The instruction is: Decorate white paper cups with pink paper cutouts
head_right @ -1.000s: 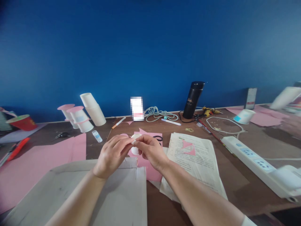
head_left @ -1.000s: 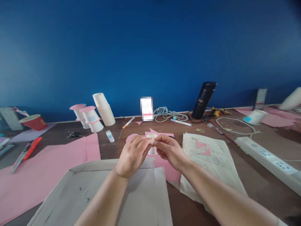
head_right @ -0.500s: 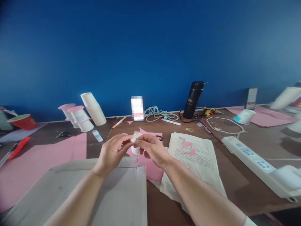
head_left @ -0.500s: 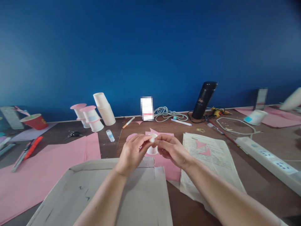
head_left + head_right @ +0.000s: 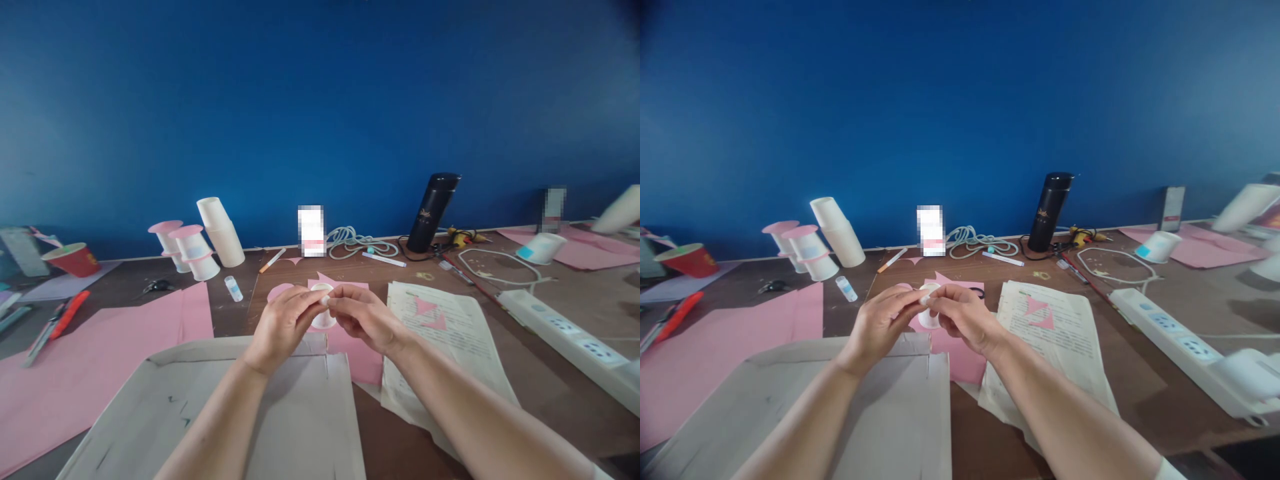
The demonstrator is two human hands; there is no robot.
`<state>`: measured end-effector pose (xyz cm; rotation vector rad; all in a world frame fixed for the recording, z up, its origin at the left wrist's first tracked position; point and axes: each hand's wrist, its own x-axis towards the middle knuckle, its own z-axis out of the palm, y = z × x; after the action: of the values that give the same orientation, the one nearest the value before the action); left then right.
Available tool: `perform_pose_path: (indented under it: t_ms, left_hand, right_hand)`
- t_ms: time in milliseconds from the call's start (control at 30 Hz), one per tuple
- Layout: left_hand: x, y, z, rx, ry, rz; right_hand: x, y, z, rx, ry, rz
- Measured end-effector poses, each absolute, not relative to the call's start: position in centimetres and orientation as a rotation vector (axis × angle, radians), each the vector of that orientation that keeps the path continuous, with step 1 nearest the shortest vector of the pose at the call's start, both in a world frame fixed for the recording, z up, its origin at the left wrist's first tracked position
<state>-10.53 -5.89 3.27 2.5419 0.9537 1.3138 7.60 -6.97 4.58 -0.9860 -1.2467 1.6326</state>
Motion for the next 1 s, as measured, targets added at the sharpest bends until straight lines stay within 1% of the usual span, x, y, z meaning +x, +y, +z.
perform_pose_path:
  t_ms: [300, 500, 1000]
  left_hand:
    - [-10.2, -6.2, 3.7, 2.450, 0.920, 1.311]
    - [-10.0, -6.5, 4.3, 2.288, 0.980, 1.222]
    - [-9.7, -6.8, 4.8, 1.682, 0.978, 1.048]
  right_hand:
    - [7.8, -6.7, 4.5, -0.979, -1.167, 1.749]
    - [7.9, -6.7, 4.5, -0.958, -1.137, 1.802]
    - [8.2, -6.8, 4.9, -0.940, -1.240, 1.735]
